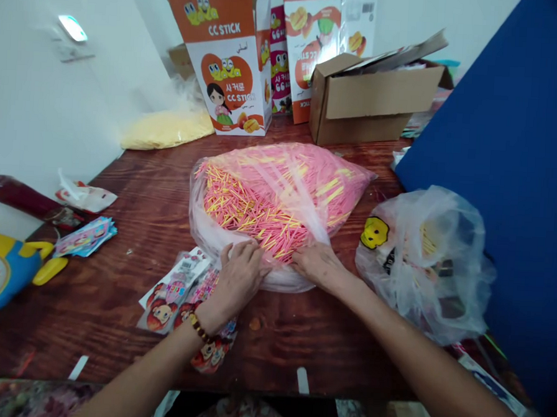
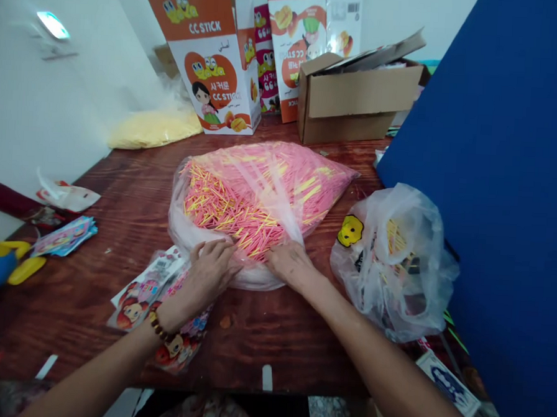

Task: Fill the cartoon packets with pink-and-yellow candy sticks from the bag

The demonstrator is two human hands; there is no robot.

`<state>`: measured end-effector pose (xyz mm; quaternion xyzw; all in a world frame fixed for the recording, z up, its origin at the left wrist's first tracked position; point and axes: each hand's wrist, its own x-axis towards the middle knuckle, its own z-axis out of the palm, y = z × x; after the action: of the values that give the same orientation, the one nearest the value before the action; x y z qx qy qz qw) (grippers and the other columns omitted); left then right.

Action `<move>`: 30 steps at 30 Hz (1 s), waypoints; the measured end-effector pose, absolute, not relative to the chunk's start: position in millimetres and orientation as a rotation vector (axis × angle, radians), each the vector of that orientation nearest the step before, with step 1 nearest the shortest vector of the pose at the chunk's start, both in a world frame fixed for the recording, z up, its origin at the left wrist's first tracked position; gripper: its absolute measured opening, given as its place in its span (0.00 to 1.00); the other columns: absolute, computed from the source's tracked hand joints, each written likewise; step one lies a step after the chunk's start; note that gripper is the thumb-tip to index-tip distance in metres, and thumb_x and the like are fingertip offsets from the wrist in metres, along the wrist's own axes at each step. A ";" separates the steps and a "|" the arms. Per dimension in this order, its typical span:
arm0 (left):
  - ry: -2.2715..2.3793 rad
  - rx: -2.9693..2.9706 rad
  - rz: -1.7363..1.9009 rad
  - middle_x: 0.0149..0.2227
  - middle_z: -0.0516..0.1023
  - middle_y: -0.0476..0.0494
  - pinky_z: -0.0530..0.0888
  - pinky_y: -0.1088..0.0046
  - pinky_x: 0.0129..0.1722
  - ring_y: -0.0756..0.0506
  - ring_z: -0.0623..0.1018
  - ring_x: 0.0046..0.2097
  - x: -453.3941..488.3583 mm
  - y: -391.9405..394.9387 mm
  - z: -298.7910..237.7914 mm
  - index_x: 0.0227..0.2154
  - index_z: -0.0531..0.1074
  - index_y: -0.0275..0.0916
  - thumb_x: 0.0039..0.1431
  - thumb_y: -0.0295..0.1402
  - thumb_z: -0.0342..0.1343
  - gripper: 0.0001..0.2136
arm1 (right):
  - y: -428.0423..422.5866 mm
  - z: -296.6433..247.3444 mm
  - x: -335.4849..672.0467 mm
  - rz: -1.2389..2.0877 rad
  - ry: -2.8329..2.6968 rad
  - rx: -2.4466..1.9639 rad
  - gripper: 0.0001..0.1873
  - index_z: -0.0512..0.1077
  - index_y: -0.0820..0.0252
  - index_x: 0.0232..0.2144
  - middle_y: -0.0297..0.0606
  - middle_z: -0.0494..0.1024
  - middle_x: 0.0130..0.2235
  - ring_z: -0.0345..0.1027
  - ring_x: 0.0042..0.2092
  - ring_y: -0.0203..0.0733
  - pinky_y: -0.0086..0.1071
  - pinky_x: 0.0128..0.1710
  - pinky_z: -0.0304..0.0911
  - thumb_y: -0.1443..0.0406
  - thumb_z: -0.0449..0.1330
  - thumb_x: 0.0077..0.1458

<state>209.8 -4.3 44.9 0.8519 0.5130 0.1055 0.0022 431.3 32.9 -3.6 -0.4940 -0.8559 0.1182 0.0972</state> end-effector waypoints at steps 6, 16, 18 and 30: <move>1.639 2.661 0.224 0.45 0.76 0.41 0.58 0.52 0.57 0.38 0.70 0.50 194.9 -30.0 18.6 0.44 0.71 0.41 0.66 0.33 0.51 0.08 | 28.7 5.1 432.1 0.305 -2.708 -1.469 0.11 0.76 0.59 0.25 0.43 0.79 0.30 0.69 0.33 0.42 0.35 0.39 0.57 0.64 0.59 0.59; 1.620 2.702 0.261 0.38 0.75 0.44 0.59 0.50 0.60 0.40 0.70 0.45 184.9 -44.6 0.6 0.39 0.71 0.40 0.66 0.30 0.49 0.06 | 48.0 22.7 379.5 -0.187 -2.932 -0.963 0.16 0.70 0.62 0.53 0.48 0.72 0.56 0.62 0.55 0.53 0.45 0.51 0.54 0.66 0.52 0.64; 1.629 2.703 0.313 0.37 0.74 0.45 0.59 0.51 0.60 0.41 0.70 0.44 182.6 -47.0 -5.5 0.38 0.71 0.41 0.66 0.30 0.49 0.06 | 50.2 10.5 381.5 -0.246 -2.951 -0.993 0.18 0.68 0.63 0.55 0.49 0.72 0.56 0.62 0.54 0.53 0.45 0.51 0.55 0.66 0.51 0.64; 1.569 2.453 0.569 0.47 0.76 0.43 0.57 0.51 0.60 0.40 0.71 0.50 182.4 -50.7 10.6 0.48 0.70 0.42 0.63 0.30 0.54 0.11 | 51.2 20.1 388.0 -0.085 -2.965 -1.413 0.27 0.67 0.65 0.57 0.51 0.72 0.56 0.63 0.54 0.57 0.46 0.52 0.56 0.60 0.61 0.58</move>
<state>182.4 -50.7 10.6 0.8235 0.5269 0.1910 0.0873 388.0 51.2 20.1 -0.4289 -0.9001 -0.0259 -0.0718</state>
